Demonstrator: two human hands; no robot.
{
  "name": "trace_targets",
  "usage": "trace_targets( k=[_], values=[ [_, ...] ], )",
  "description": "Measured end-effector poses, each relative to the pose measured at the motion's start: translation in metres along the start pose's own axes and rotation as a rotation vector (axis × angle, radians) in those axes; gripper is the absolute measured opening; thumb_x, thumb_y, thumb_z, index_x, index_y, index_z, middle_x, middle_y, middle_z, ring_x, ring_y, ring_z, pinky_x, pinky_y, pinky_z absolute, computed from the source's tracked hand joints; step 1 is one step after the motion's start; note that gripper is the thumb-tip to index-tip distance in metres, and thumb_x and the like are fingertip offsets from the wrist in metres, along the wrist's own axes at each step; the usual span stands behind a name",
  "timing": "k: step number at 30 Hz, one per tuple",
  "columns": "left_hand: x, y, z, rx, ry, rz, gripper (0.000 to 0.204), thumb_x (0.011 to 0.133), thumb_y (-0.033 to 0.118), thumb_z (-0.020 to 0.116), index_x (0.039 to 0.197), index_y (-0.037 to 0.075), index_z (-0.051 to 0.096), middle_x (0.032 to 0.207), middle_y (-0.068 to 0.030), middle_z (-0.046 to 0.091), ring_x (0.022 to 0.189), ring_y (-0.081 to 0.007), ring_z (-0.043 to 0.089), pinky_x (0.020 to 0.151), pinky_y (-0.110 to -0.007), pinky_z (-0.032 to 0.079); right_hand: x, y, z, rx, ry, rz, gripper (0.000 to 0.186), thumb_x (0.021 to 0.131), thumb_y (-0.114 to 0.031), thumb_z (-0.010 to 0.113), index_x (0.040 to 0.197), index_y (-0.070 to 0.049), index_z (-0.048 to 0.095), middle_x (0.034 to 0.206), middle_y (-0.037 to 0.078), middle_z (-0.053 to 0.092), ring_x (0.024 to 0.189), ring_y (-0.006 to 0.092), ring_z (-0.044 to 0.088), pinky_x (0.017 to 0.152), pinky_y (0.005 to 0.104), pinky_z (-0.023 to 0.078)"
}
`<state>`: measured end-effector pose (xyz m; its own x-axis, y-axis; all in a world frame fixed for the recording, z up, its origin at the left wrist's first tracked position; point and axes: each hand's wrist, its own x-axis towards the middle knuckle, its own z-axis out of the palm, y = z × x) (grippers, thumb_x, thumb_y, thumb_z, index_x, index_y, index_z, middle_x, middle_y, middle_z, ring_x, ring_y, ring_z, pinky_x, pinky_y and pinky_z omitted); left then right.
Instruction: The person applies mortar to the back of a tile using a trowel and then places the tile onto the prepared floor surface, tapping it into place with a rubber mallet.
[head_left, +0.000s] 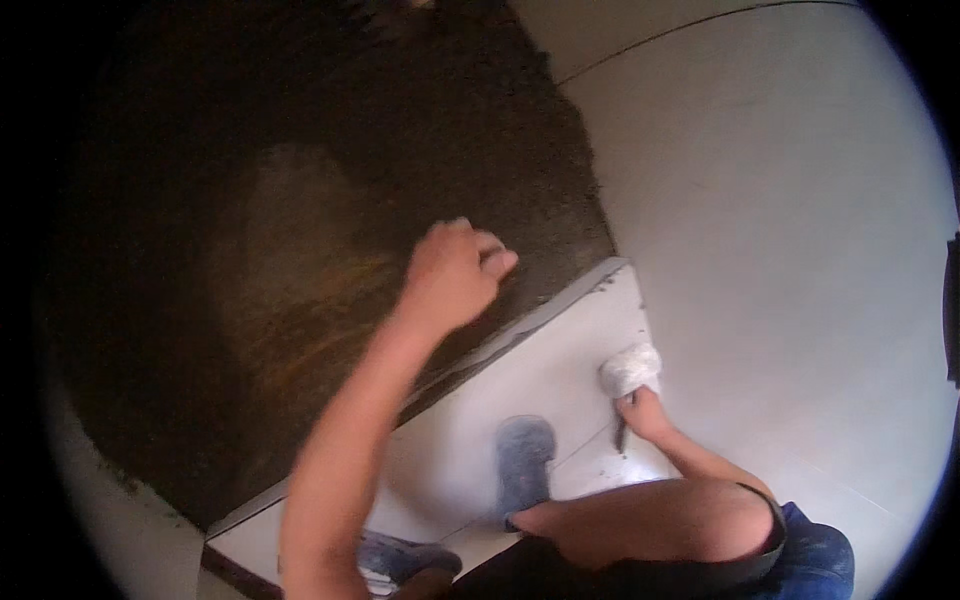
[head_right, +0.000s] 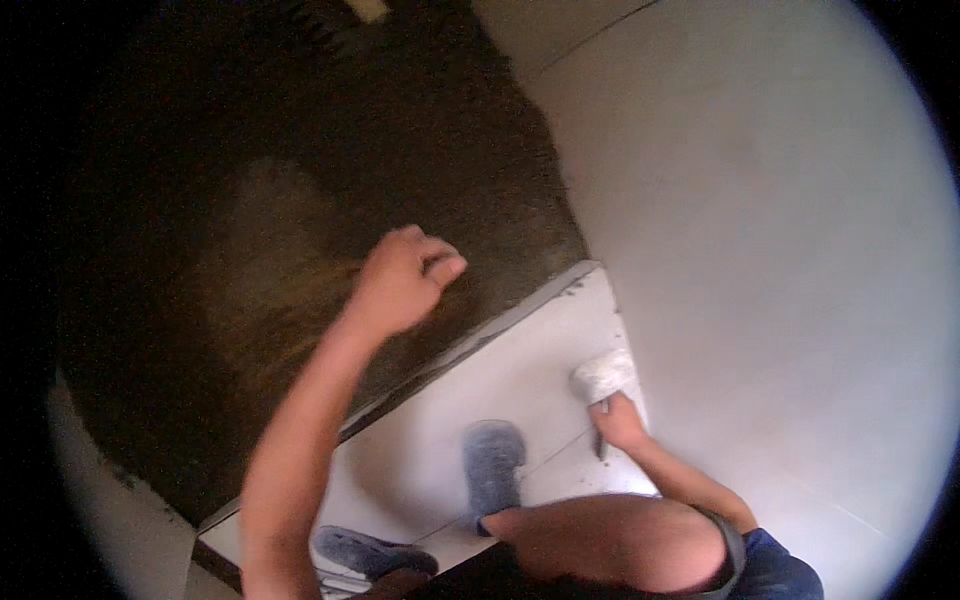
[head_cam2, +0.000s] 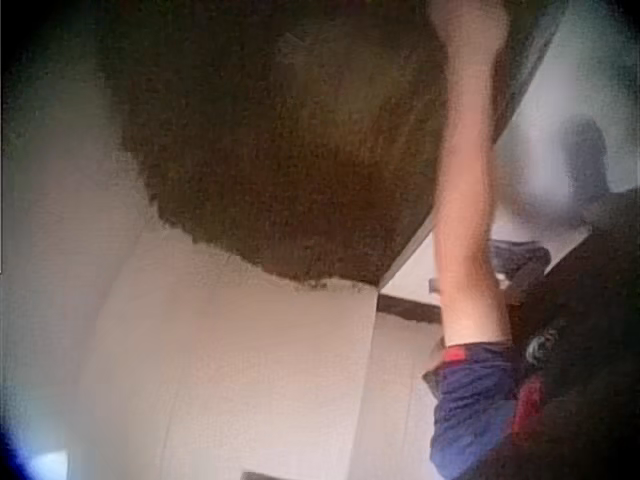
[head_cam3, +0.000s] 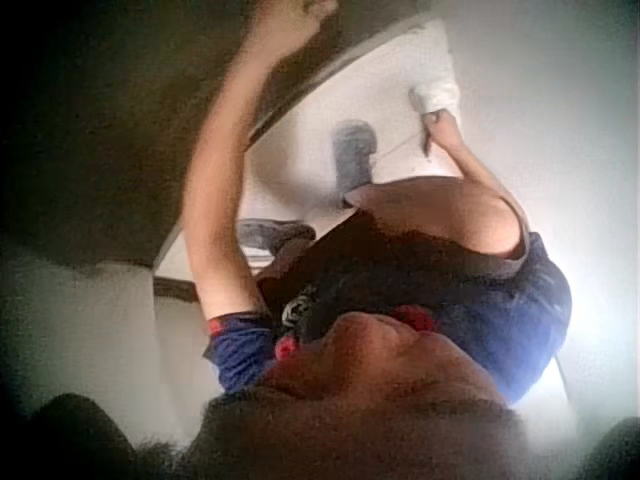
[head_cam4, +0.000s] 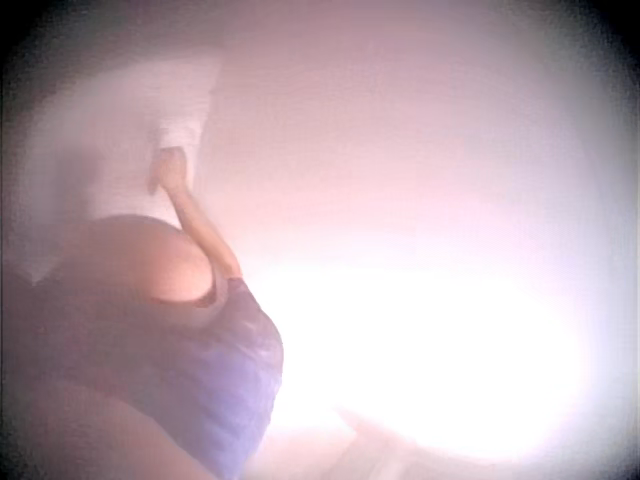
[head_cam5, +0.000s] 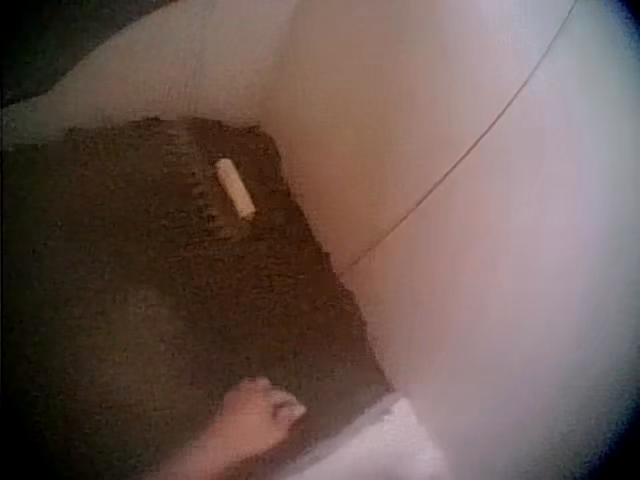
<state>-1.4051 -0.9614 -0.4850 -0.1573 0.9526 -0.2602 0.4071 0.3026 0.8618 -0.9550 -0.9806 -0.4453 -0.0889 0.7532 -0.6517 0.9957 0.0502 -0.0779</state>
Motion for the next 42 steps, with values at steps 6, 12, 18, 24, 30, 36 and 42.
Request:
trace_targets(
  k=[6, 12, 18, 24, 30, 36, 42],
  values=[
    [-0.093, -0.053, -0.139, 0.492, -0.142, -0.050, 0.029, 0.084, 0.012, 0.063, 0.112, 0.006, 0.068, 0.090, -0.0182, 0.066, 0.093, -0.0377, 0.061, 0.084, -0.047, 0.049, -0.012, -0.054, -0.067, -0.668, -0.446, 0.159, 0.054, 0.089, -0.049, 0.061, 0.099, 0.004, 0.067, 0.087, 0.022, 0.070, 0.085, 0.0377, 0.069, 0.080, 0.0447, 0.053],
    [-0.285, -0.098, -0.244, 0.480, 0.212, -0.547, 0.050, 0.073, -0.003, 0.056, 0.122, 0.005, 0.064, 0.073, -0.0096, 0.055, 0.071, -0.0235, 0.056, 0.071, -0.036, 0.048, -0.004, -0.120, -0.073, -0.310, -0.697, 0.140, 0.049, 0.091, -0.043, 0.065, 0.075, 0.003, 0.070, 0.062, 0.012, 0.067, 0.053, 0.0195, 0.066, 0.060, 0.0353, 0.055],
    [-0.477, -0.154, -0.234, 0.059, 0.827, -0.971, 0.051, 0.072, -0.005, 0.055, 0.122, 0.000, 0.064, 0.070, 0.0023, 0.049, 0.067, -0.0093, 0.049, 0.063, -0.025, 0.042, 0.030, -0.099, -0.024, -0.321, -0.536, -0.264, 0.040, 0.091, -0.033, 0.065, 0.076, 0.003, 0.068, 0.067, 0.015, 0.068, 0.059, 0.0216, 0.067, 0.060, 0.0335, 0.053],
    [-0.481, -0.172, -0.238, -0.163, 1.146, -0.835, 0.030, 0.088, 0.003, 0.057, 0.117, -0.002, 0.064, 0.081, -0.0011, 0.057, 0.078, -0.0119, 0.054, 0.074, -0.027, 0.044, 0.029, -0.166, -0.027, -0.084, -0.457, -0.225, 0.031, 0.096, -0.023, 0.059, 0.083, 0.005, 0.063, 0.066, 0.010, 0.063, 0.060, 0.0166, 0.064, 0.056, 0.0311, 0.051],
    [-0.444, -0.204, -0.207, 0.574, 0.915, -0.757, 0.032, 0.090, 0.015, 0.066, 0.120, 0.004, 0.064, 0.124, -0.0170, 0.062, 0.119, -0.0319, 0.056, 0.105, -0.042, 0.042, 0.013, -0.158, -0.015, 0.056, -0.472, -0.162, 0.029, 0.098, -0.023, 0.057, 0.089, 0.005, 0.062, 0.076, 0.009, 0.065, 0.063, 0.0148, 0.062, 0.059, 0.0307, 0.051],
    [-0.433, -0.204, -0.150, 0.380, 0.757, -0.808, 0.034, 0.087, 0.018, 0.068, 0.116, 0.001, 0.065, 0.122, -0.0201, 0.062, 0.116, -0.0382, 0.057, 0.101, -0.045, 0.045, -0.002, -0.152, -0.019, 0.088, -0.427, -0.093, 0.024, 0.098, -0.020, 0.058, 0.091, 0.003, 0.062, 0.076, 0.007, 0.065, 0.063, 0.0129, 0.059, 0.059, 0.0283, 0.049],
    [-0.407, -0.187, -0.087, 0.245, 0.211, -0.574, 0.054, 0.086, 0.047, 0.068, 0.116, 0.003, 0.067, 0.122, -0.0200, 0.063, 0.115, -0.0378, 0.058, 0.100, -0.046, 0.044, -0.001, -0.150, -0.019, 0.125, -0.393, -0.083, 0.026, 0.098, -0.022, 0.058, 0.091, 0.003, 0.062, 0.076, 0.006, 0.064, 0.063, 0.0135, 0.059, 0.058, 0.0292, 0.048]
  ],
)
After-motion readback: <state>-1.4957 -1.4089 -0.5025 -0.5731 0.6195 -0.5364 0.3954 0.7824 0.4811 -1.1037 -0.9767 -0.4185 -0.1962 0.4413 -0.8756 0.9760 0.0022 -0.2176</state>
